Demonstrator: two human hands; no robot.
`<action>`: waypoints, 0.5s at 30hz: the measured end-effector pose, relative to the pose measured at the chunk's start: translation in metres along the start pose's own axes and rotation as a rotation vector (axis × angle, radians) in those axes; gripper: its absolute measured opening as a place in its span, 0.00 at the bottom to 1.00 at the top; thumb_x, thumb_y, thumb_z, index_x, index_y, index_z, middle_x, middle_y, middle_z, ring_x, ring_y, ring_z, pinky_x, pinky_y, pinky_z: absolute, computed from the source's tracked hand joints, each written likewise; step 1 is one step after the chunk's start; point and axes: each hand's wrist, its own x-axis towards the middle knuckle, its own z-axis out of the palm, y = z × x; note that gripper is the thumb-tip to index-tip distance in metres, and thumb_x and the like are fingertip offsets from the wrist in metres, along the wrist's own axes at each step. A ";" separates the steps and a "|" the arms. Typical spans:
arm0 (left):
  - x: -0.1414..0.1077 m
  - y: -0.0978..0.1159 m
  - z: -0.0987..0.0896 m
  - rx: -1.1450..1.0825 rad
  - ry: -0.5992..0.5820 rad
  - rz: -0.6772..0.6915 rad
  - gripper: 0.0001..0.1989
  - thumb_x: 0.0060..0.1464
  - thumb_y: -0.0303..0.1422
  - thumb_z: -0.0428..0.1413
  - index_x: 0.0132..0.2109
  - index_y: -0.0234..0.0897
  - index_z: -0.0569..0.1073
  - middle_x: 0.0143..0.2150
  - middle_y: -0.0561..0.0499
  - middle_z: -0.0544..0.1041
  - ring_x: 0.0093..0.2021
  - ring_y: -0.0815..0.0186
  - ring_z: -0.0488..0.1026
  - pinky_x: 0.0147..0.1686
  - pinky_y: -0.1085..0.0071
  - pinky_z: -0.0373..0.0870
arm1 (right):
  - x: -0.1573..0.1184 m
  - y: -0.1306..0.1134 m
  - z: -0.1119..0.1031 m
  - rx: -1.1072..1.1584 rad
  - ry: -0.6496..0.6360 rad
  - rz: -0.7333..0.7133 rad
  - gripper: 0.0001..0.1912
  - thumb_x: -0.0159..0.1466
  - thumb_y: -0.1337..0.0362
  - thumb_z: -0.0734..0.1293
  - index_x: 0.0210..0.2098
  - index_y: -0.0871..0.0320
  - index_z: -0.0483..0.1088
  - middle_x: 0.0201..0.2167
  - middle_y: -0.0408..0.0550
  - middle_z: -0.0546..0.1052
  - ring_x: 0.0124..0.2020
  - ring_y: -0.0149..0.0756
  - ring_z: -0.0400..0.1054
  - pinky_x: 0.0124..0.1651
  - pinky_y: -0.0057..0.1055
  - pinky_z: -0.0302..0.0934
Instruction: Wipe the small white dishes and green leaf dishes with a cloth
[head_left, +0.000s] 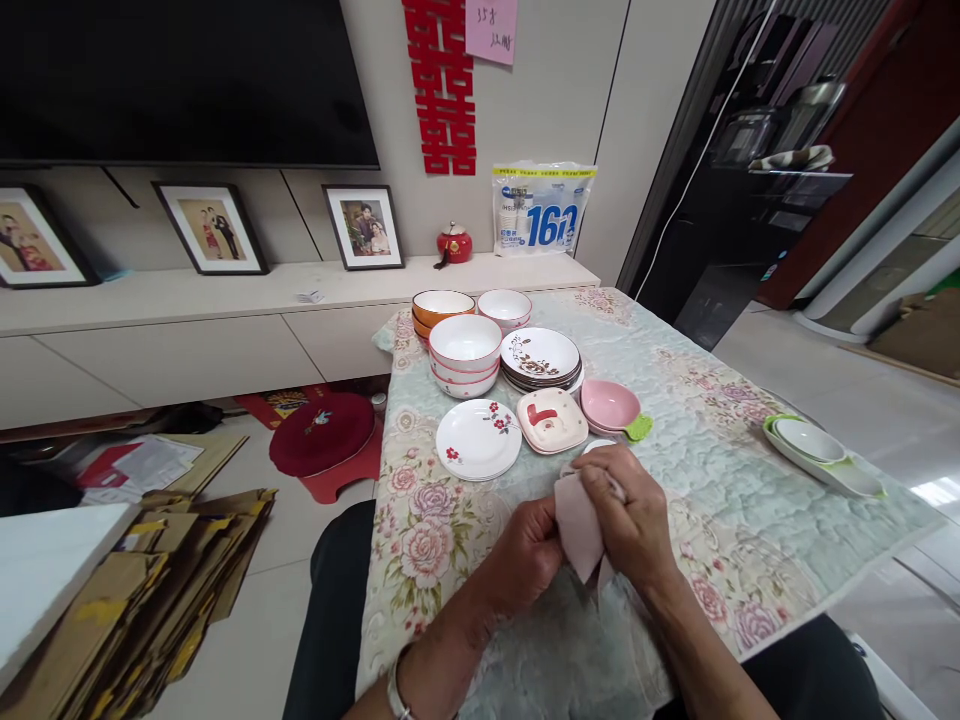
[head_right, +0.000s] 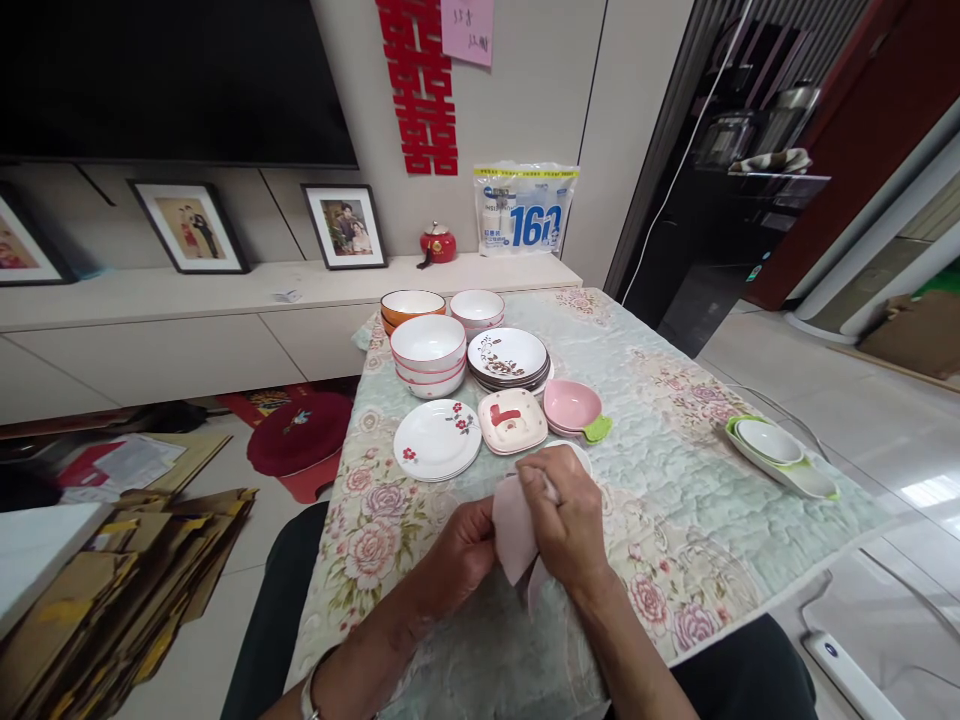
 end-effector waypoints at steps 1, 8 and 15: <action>0.000 0.001 0.000 -0.055 0.000 -0.013 0.03 0.49 0.29 0.62 0.33 0.33 0.78 0.29 0.51 0.76 0.30 0.67 0.69 0.34 0.72 0.64 | 0.000 0.001 -0.001 0.082 0.008 0.109 0.14 0.69 0.58 0.60 0.36 0.57 0.75 0.34 0.49 0.77 0.36 0.39 0.70 0.39 0.35 0.63; 0.000 -0.001 0.003 -0.204 0.067 -0.033 0.08 0.49 0.33 0.65 0.32 0.34 0.76 0.27 0.51 0.76 0.27 0.67 0.69 0.31 0.71 0.65 | -0.003 -0.002 0.005 -0.001 0.095 0.072 0.15 0.70 0.59 0.58 0.41 0.57 0.75 0.36 0.51 0.77 0.39 0.43 0.71 0.41 0.39 0.64; -0.001 0.000 -0.001 0.042 0.042 0.022 0.03 0.50 0.25 0.58 0.30 0.34 0.76 0.27 0.52 0.75 0.30 0.67 0.67 0.32 0.71 0.63 | -0.008 0.001 0.007 -0.092 -0.032 -0.231 0.10 0.68 0.66 0.60 0.41 0.56 0.74 0.37 0.51 0.76 0.40 0.42 0.69 0.44 0.39 0.63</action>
